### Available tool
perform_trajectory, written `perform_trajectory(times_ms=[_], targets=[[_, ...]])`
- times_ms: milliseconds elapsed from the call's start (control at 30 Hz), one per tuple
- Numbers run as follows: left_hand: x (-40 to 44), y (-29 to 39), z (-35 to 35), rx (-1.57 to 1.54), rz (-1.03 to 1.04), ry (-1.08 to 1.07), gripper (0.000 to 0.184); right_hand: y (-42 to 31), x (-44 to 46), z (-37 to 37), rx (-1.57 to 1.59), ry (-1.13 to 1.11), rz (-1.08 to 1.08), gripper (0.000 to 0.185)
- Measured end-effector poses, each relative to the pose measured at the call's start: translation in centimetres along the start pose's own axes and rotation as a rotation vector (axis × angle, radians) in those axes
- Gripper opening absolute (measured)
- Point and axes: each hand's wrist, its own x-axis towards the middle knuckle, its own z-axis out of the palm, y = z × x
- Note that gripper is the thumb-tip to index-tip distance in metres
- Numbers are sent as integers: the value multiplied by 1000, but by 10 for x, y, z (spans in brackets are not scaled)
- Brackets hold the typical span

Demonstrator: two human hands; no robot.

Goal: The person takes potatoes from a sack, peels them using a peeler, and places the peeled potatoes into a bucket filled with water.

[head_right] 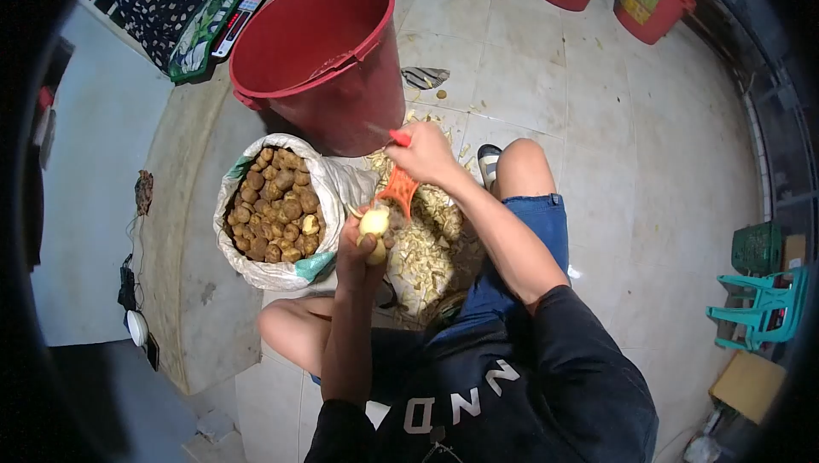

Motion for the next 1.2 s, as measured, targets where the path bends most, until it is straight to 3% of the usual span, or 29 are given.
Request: perform_trajectory(times_ms=[100, 133, 200, 267, 333, 367, 400, 467, 500, 567, 600, 667, 800, 867, 1000, 1067, 1133, 1200], targets=[[2, -1, -3, -28, -6, -31, 56, 12, 8, -8, 28, -59, 430, 27], [2, -1, -4, -65, -18, -65, 57, 2, 7, -9, 28, -61, 432, 27], [1, -1, 2, -45, -20, -49, 55, -13, 3, -6, 16, 89, -193, 27], [-2, -1, 2, -20, -22, -37, 54, 14, 5, 2, -12, 130, -161, 27], [1, 5, 2, 84, -27, -68, 50, 14, 11, -10, -32, 5, 178, 23], [-3, 6, 4, 123, -30, -20, 49, 13, 7, -8, 110, -54, 199, 21], [-4, 7, 3, 123, -38, -17, 49, 6, 6, -8, 111, -54, 207, 21], [-3, 7, 2, 332, -49, -17, 52, -4, 4, -11, -114, -133, -61, 28], [-4, 4, 0, 333, -53, -18, 52, 7, 7, -10, -119, -164, 153, 29], [-2, 1, -7, 37, -86, -38, 54, 19, 10, -19, -138, -128, 237, 28], [-1, 3, -7, 43, -81, -36, 54, 16, 12, -23, -156, -96, 328, 27], [-1, 2, -7, -195, -99, -66, 59, 9, 10, -25, -103, -71, 277, 26], [7, -9, -6, -117, -94, -45, 69, -5, -2, -16, 69, 139, 58, 20], [2, -15, -9, -91, -78, -71, 67, 11, 0, -14, -117, 238, -66, 19], [5, -20, -23, -313, -92, -140, 59, 12, 6, -35, -119, 197, 183, 17], [13, -16, -17, -438, -148, -121, 53, 8, 4, -42, -75, 193, 100, 19], [30, -7, -6, -245, -168, -17, 38, 20, 5, -46, -78, 252, 163, 22], [73, 16, 5, -259, -108, 96, 35, 28, 3, -49, 3, 286, 131, 24]])
